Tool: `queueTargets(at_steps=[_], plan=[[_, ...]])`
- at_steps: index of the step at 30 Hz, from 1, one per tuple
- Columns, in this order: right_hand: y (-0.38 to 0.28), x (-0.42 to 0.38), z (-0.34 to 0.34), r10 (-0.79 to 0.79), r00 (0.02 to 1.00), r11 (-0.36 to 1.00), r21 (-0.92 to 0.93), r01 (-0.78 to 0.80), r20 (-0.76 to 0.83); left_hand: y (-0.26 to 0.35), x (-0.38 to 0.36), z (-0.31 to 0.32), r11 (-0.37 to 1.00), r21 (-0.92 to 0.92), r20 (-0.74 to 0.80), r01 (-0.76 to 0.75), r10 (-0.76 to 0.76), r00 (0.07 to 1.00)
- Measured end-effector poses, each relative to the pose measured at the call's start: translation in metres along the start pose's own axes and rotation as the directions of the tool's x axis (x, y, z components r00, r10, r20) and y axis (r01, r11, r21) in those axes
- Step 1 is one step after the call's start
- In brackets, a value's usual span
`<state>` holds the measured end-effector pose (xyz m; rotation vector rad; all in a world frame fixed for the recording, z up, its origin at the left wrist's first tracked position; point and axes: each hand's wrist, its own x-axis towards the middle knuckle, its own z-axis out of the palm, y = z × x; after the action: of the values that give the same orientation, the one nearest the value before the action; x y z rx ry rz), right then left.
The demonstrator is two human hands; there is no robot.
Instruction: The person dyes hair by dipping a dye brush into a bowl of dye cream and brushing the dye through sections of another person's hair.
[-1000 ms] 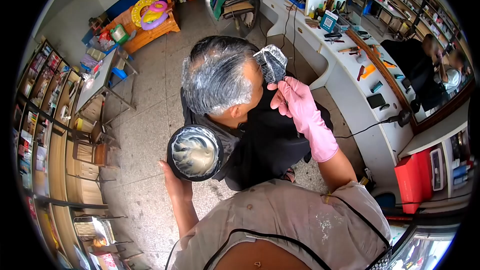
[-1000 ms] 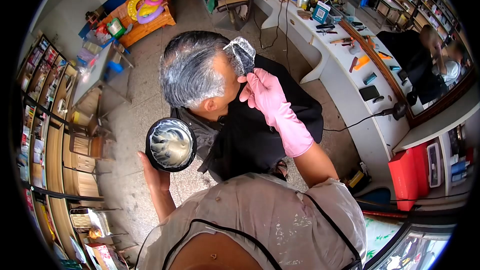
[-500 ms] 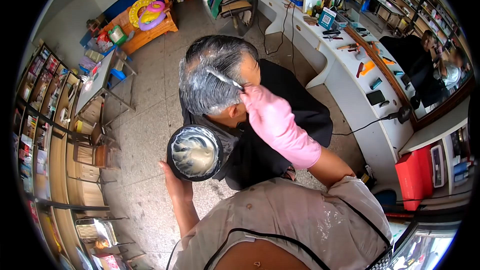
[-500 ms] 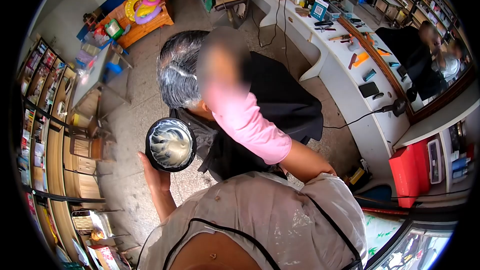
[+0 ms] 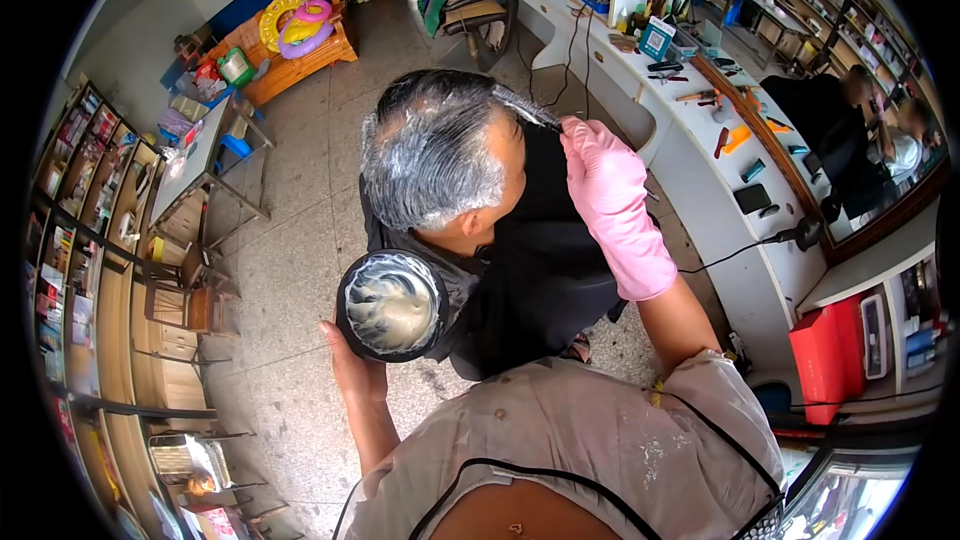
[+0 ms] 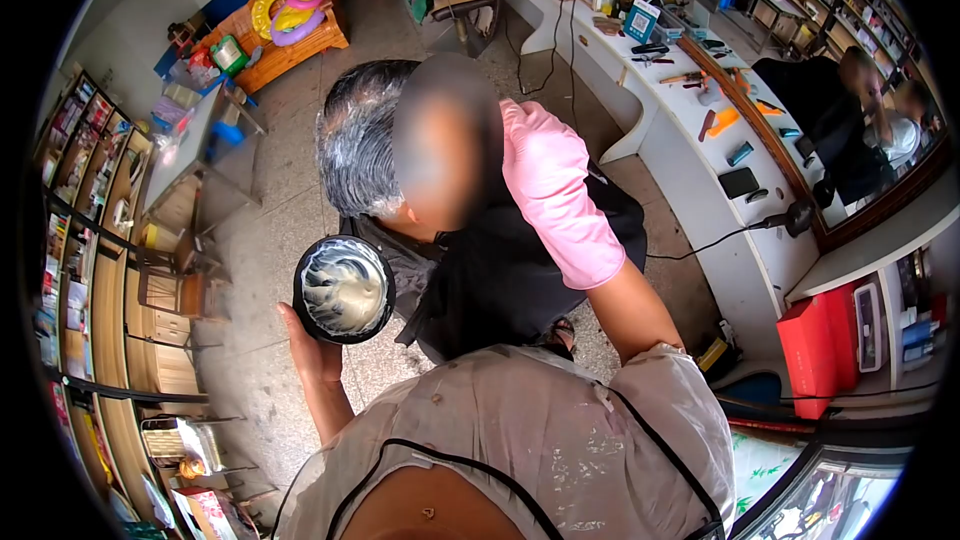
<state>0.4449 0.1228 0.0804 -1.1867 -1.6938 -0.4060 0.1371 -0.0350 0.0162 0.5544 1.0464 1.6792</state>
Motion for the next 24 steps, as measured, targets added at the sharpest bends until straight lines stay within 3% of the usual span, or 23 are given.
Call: queueTargets(at_steps=[1,3,5,7,9,10,15,16,17,19,20,24], plan=[[-0.002,0.004,-0.002,0.0,1.0,1.0,0.002,0.0,0.0,0.0,0.0,0.0,1.0,0.001,-0.001,-0.001,0.001,1.0],[-0.014,0.015,-0.003,0.068,0.968,0.995,-0.085,-0.049,0.243,0.0,-0.001,0.001,1.0,0.009,-0.006,-0.003,0.003,1.0],[-0.028,0.011,0.005,-0.054,0.991,0.994,-0.088,0.066,0.125,-0.001,0.0,0.0,1.0,0.012,-0.004,-0.01,0.01,1.0],[-0.04,-0.005,0.016,-0.015,0.998,0.999,0.043,0.012,0.063,-0.001,0.0,0.0,1.0,0.014,0.0,-0.017,0.017,1.0],[-0.054,-0.001,-0.001,-0.234,0.972,0.966,-0.114,0.232,-0.003,-0.001,0.0,0.001,1.0,0.014,-0.001,-0.018,0.018,1.0],[-0.05,-0.006,0.004,-0.163,0.987,0.986,0.03,0.163,0.002,0.0,-0.001,0.001,1.0,0.016,-0.001,-0.019,0.019,1.0],[-0.03,0.01,-0.005,0.09,0.994,0.945,0.311,-0.105,0.064,-0.001,-0.001,0.001,1.0,0.003,-0.011,-0.02,0.02,1.0],[-0.026,0.009,0.0,0.083,0.993,0.968,0.229,-0.101,0.088,0.0,-0.002,0.001,1.0,0.002,-0.011,-0.019,0.019,1.0],[-0.026,0.009,0.0,0.105,0.972,0.961,0.231,-0.154,0.21,0.0,-0.002,0.002,1.0,0.006,-0.005,-0.014,0.014,1.0],[-0.029,-0.002,0.015,-0.001,0.998,0.998,0.069,-0.003,0.062,0.002,-0.002,0.005,1.0,0.01,0.004,-0.01,0.01,1.0],[-0.032,-0.005,0.015,-0.015,0.997,1.0,0.011,0.014,0.07,0.003,-0.003,0.007,1.0,0.01,-0.007,-0.005,0.005,1.0],[-0.031,0.008,0.001,0.031,0.995,0.999,0.036,-0.035,0.095,0.003,-0.003,0.007,1.0,0.004,-0.029,0.003,-0.003,1.0]])
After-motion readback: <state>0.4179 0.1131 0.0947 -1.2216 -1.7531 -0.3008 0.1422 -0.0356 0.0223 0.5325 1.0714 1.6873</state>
